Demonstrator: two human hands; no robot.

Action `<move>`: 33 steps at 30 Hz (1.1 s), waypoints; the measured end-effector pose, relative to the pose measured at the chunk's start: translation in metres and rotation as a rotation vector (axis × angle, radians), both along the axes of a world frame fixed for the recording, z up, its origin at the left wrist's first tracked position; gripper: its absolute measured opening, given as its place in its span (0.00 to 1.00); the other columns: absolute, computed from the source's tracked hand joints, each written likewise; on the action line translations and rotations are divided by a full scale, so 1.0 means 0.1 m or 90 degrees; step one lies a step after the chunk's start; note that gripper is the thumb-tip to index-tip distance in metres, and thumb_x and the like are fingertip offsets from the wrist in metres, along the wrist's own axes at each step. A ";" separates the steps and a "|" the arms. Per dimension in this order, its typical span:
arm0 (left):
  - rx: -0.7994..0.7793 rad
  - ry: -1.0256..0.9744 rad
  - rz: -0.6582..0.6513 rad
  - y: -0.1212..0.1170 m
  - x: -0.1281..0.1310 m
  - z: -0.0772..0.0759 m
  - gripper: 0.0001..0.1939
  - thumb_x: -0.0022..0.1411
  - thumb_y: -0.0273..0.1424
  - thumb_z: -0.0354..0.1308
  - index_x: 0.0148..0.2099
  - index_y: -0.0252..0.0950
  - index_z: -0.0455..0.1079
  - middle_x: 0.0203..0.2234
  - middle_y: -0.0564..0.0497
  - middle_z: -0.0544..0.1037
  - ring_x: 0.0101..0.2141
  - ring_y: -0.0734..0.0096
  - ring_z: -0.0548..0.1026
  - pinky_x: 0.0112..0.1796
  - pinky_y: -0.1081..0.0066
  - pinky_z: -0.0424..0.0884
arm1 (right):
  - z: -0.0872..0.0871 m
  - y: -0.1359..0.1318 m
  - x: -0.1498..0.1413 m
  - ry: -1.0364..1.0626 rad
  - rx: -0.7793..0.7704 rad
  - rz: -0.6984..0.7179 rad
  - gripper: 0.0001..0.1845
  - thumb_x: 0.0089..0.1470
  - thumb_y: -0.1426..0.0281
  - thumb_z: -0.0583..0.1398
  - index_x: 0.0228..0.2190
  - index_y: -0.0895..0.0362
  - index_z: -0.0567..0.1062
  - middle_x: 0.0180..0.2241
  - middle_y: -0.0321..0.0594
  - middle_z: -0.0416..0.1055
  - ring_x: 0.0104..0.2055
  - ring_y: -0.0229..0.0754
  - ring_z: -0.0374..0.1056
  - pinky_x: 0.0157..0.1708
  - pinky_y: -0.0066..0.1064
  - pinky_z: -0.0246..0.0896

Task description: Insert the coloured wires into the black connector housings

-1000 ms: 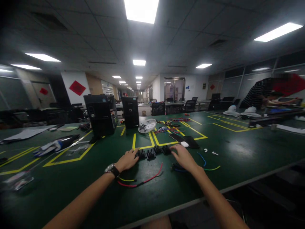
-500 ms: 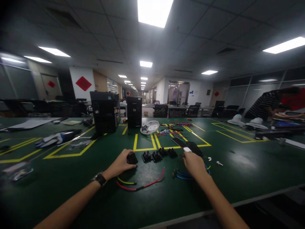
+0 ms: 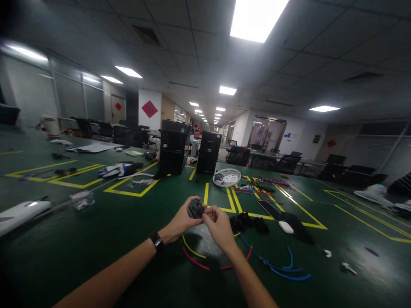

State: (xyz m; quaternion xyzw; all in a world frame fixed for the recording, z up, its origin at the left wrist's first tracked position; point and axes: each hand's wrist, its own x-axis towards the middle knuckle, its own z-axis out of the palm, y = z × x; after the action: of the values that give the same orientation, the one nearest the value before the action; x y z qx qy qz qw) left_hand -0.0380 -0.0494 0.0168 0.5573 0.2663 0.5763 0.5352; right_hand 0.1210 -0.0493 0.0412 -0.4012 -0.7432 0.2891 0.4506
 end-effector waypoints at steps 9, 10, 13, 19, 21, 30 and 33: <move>-0.029 -0.029 -0.023 0.01 0.05 -0.05 0.42 0.49 0.26 0.67 0.62 0.42 0.51 0.49 0.43 0.71 0.45 0.64 0.74 0.51 0.58 0.65 | -0.14 -0.06 0.08 0.010 -0.060 -0.025 0.20 0.56 0.57 0.55 0.20 0.57 0.65 0.17 0.29 0.58 0.20 0.34 0.54 0.22 0.26 0.48; -0.037 -0.045 -0.034 0.01 0.05 -0.06 0.42 0.49 0.26 0.67 0.62 0.42 0.50 0.50 0.42 0.71 0.46 0.64 0.74 0.52 0.58 0.64 | -0.15 -0.06 0.09 -0.004 -0.059 -0.034 0.20 0.56 0.57 0.55 0.20 0.57 0.66 0.17 0.30 0.58 0.20 0.34 0.55 0.23 0.26 0.48; -0.044 -0.080 -0.067 0.02 0.04 -0.08 0.39 0.49 0.23 0.66 0.60 0.41 0.53 0.52 0.41 0.70 0.47 0.63 0.73 0.53 0.57 0.63 | -0.18 -0.05 0.09 -0.034 -0.054 -0.060 0.20 0.55 0.57 0.56 0.20 0.58 0.67 0.17 0.31 0.60 0.21 0.36 0.57 0.23 0.26 0.49; -0.072 -0.102 -0.108 0.01 0.02 -0.04 0.32 0.48 0.18 0.63 0.56 0.39 0.60 0.54 0.40 0.68 0.50 0.61 0.71 0.53 0.56 0.64 | -0.23 -0.06 0.10 -0.078 0.008 -0.093 0.19 0.57 0.58 0.55 0.22 0.59 0.71 0.17 0.32 0.62 0.21 0.36 0.57 0.23 0.26 0.48; -0.107 -0.120 -0.108 0.00 0.03 -0.01 0.32 0.49 0.18 0.62 0.56 0.39 0.60 0.55 0.40 0.68 0.51 0.61 0.71 0.53 0.56 0.65 | -0.24 -0.07 0.10 -0.076 0.036 -0.095 0.19 0.57 0.59 0.55 0.24 0.59 0.73 0.19 0.33 0.63 0.22 0.36 0.58 0.24 0.27 0.49; -0.036 -0.053 -0.072 -0.01 0.02 -0.04 0.32 0.51 0.20 0.62 0.57 0.38 0.60 0.54 0.40 0.69 0.52 0.62 0.70 0.55 0.58 0.62 | -0.27 -0.07 0.08 -0.100 0.018 -0.080 0.18 0.57 0.60 0.55 0.22 0.58 0.70 0.18 0.33 0.64 0.22 0.36 0.60 0.24 0.26 0.50; 0.020 0.005 -0.040 -0.02 0.03 -0.05 0.30 0.52 0.21 0.61 0.58 0.37 0.61 0.53 0.41 0.69 0.53 0.62 0.69 0.55 0.60 0.61 | -0.29 -0.06 0.08 -0.070 -0.048 -0.042 0.18 0.56 0.60 0.55 0.22 0.58 0.70 0.17 0.33 0.65 0.21 0.36 0.61 0.24 0.25 0.52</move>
State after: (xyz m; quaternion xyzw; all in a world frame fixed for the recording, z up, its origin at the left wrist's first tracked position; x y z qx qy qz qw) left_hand -0.0355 -0.0518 0.0123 0.5760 0.2412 0.5612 0.5432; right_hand 0.1288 -0.0549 0.0124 -0.4573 -0.7420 0.2795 0.4027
